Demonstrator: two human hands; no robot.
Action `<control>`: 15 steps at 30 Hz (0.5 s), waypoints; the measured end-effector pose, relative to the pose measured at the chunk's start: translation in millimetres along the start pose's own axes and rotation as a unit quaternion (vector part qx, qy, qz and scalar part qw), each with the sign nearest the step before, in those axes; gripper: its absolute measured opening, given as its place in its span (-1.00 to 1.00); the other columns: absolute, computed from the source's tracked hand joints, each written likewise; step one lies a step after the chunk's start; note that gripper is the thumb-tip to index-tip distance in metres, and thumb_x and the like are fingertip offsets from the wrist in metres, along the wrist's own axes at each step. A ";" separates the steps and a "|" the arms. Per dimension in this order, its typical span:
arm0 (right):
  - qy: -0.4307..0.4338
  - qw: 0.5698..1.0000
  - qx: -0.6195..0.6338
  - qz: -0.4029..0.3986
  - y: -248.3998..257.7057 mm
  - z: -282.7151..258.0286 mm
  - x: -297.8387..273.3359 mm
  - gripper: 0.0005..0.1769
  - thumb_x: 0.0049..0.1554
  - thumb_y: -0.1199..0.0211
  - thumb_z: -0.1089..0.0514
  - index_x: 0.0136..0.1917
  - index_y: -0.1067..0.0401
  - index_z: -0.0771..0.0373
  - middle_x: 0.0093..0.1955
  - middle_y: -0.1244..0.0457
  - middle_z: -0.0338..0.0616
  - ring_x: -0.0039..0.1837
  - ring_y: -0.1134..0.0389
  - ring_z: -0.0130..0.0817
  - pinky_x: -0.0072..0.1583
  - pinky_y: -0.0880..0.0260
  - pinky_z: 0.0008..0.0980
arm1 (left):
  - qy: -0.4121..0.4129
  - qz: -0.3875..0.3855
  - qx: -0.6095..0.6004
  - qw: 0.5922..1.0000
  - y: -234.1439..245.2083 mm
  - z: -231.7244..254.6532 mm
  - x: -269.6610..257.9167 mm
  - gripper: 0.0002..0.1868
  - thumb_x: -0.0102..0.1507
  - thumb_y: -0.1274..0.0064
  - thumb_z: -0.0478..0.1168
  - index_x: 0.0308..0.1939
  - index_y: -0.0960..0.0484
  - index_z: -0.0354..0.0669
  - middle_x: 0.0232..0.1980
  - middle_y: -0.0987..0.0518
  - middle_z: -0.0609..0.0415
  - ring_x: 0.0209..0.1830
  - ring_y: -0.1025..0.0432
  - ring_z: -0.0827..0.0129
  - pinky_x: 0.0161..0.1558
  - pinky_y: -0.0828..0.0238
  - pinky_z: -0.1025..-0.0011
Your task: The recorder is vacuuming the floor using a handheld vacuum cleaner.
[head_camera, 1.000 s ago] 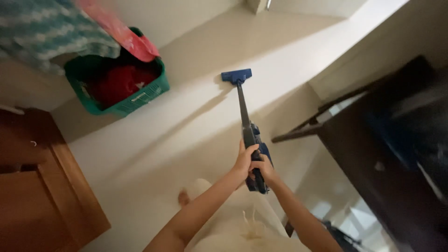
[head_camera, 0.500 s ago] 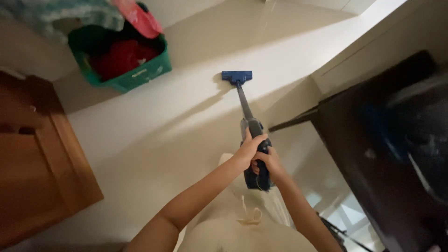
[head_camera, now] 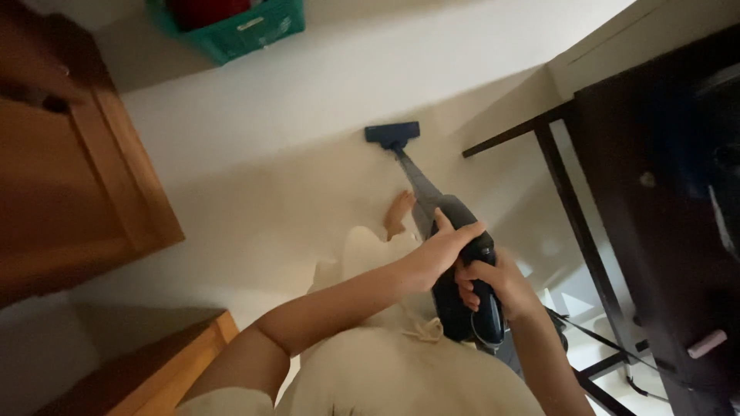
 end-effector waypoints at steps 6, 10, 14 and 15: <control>0.007 0.998 -0.050 0.033 4.3 21.2 27.0 -0.92 -0.08 -0.19 0.31 -0.33 -0.34 0.37 -0.50 -0.17 -0.07 -0.54 -0.19 -0.29 -0.47 -0.18 -0.29 | -0.017 0.012 0.002 1.000 18.6 -8.3 9.9 0.33 0.23 -0.02 0.18 0.48 0.81 -0.25 -0.06 -0.51 -0.43 -0.58 -0.42 0.18 -0.56 -0.41 0.34; 0.007 0.998 -0.053 0.029 -0.2 27.2 70.2 -0.81 -0.02 -0.30 0.25 -0.36 -0.35 0.37 -0.50 -0.20 -0.08 -0.52 -0.21 -0.29 -0.44 -0.18 -0.30 | -0.026 0.058 0.036 0.997 51.1 1.6 33.1 0.26 0.23 -0.02 0.18 0.57 0.66 -0.13 0.02 -0.48 -0.38 -0.35 -0.49 0.10 -0.42 -0.49 0.31; 0.027 0.990 -0.128 0.056 0.4 20.8 125.1 -0.73 0.03 -0.32 0.21 -0.42 -0.38 0.37 -0.51 -0.23 -0.07 -0.51 -0.23 -0.29 -0.40 -0.22 -0.31 | -0.033 0.101 0.045 0.993 89.8 19.9 66.3 0.22 0.20 -0.04 0.19 0.62 0.53 -0.02 0.14 -0.43 -0.38 -0.21 -0.49 -0.02 -0.33 -0.46 0.19; 0.032 0.990 -0.129 0.052 -0.1 13.8 138.2 -0.73 0.03 -0.32 0.21 -0.42 -0.38 0.37 -0.51 -0.23 -0.07 -0.51 -0.23 -0.29 -0.40 -0.22 -0.31 | -0.038 0.104 0.047 0.993 96.5 27.6 76.4 0.22 0.20 -0.04 0.19 0.62 0.53 -0.02 0.14 -0.43 -0.38 -0.21 -0.49 -0.02 -0.33 -0.46 0.19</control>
Point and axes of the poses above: each hand's wrist, its own x-axis towards the middle knuckle, its own y-axis out of the back of the hand, z = x × y, the point moved 9 cm from there along x, towards the middle knuckle
